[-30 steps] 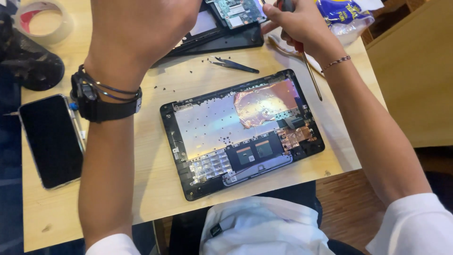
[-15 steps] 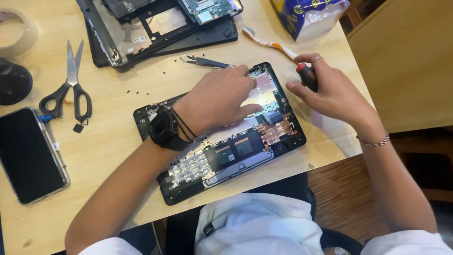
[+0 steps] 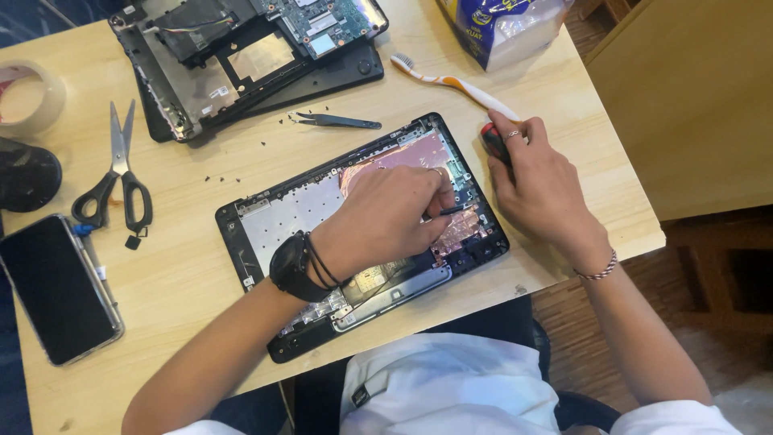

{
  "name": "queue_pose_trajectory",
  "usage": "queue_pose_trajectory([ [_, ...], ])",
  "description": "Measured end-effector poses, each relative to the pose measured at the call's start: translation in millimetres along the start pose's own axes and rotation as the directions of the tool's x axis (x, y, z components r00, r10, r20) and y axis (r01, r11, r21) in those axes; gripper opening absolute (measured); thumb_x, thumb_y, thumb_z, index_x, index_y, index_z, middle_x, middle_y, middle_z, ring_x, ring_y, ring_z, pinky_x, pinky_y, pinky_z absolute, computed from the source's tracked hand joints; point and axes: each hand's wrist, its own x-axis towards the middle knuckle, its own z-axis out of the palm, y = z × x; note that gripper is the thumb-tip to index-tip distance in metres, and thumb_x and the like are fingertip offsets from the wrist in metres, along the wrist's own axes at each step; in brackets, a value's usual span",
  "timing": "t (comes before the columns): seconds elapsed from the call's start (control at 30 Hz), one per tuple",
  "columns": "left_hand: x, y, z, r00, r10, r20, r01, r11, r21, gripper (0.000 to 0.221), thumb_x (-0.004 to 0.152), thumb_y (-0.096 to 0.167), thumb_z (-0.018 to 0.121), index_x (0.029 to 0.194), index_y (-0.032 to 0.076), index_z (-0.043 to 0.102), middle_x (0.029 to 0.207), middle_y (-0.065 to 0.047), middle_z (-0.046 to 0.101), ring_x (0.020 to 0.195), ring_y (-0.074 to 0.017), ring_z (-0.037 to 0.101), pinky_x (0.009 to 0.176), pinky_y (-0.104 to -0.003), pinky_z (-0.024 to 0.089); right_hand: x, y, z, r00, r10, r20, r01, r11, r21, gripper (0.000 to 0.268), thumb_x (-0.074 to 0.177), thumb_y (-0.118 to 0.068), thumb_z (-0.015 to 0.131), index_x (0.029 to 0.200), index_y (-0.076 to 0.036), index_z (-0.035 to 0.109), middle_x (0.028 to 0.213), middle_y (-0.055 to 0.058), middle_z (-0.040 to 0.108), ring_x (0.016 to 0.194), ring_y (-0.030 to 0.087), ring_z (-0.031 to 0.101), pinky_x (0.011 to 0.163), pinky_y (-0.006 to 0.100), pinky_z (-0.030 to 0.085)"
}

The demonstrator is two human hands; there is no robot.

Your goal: Disassembling a laptop to remove the motherboard and cleaning the internal surfaces with a toothbrush.

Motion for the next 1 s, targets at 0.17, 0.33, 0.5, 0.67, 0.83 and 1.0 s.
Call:
queue_pose_trajectory([
  [0.17,-2.6,0.8,15.2,0.997,0.002,-0.083,-0.014,0.989,-0.150,0.018,0.085,0.025,0.072,0.097,0.013,0.069,0.089,-0.005,0.075,0.092,-0.0350,0.074,0.078,-0.052,0.058,-1.1,-3.7,-3.9,0.999,-0.036,-0.004,0.036,0.999,-0.001,0.062,0.101,-0.018,0.049,0.160,-0.006,0.034,0.127,0.020,0.043,0.101,0.061,0.062,0.081,0.070,0.054],
  [0.33,-13.5,-9.3,47.7,0.916,0.096,-0.390,-0.209,0.943,-0.259,0.012,0.088,0.017,0.075,0.099,0.013,0.071,0.095,-0.004,0.075,0.094,-0.0295,0.073,0.083,-0.040,0.056,7.2,-1.9,2.2,0.985,-0.172,0.002,0.172,0.982,-0.081,0.058,0.106,-0.026,0.047,0.156,0.002,0.041,0.121,0.018,0.047,0.110,0.050,0.064,0.078,0.061,0.058],
  [0.5,-10.5,-17.0,58.9,0.871,0.114,-0.478,-0.283,0.911,-0.300,0.012,0.096,0.015,0.071,0.107,0.010,0.073,0.098,-0.006,0.076,0.095,-0.0262,0.072,0.085,-0.035,0.055,23.7,15.6,24.6,0.903,-0.398,-0.160,0.376,0.914,-0.151,0.056,0.105,-0.021,0.056,0.154,0.005,0.045,0.115,0.019,0.051,0.105,0.044,0.063,0.076,0.053,0.057],
  [0.67,-12.1,-20.6,63.7,0.858,0.115,-0.501,-0.296,0.907,-0.299,0.012,0.095,0.014,0.074,0.106,0.012,0.076,0.096,-0.004,0.076,0.093,-0.0240,0.072,0.085,-0.034,0.054,47.1,22.8,32.8,0.816,-0.486,-0.313,0.432,0.873,-0.229,0.052,0.108,-0.029,0.061,0.150,0.000,0.054,0.109,0.018,0.061,0.105,0.041,0.065,0.076,0.051,0.056],
  [0.83,-13.1,-21.5,59.5,0.794,0.205,-0.572,-0.447,0.835,-0.321,0.008,0.092,0.002,0.076,0.100,0.003,0.072,0.091,-0.008,0.072,0.082,-0.0230,0.069,0.075,-0.033,0.054,75.2,16.7,9.5,0.691,-0.620,-0.373,0.430,0.766,-0.477,0.031,0.110,-0.033,0.073,0.129,-0.008,0.071,0.111,0.013,0.062,0.094,0.030,0.062,0.055,0.043,0.052],
  [1.0,-13.5,-19.7,54.8,0.819,0.168,-0.548,-0.414,0.835,-0.363,0.010,0.092,0.001,0.076,0.101,0.002,0.071,0.092,-0.009,0.072,0.084,-0.0226,0.068,0.077,-0.033,0.055,131.8,9.8,14.2,0.806,-0.576,-0.137,0.516,0.797,-0.315,0.037,0.108,-0.038,0.068,0.125,-0.006,0.075,0.107,0.014,0.062,0.097,0.033,0.060,0.067,0.044,0.052],
])
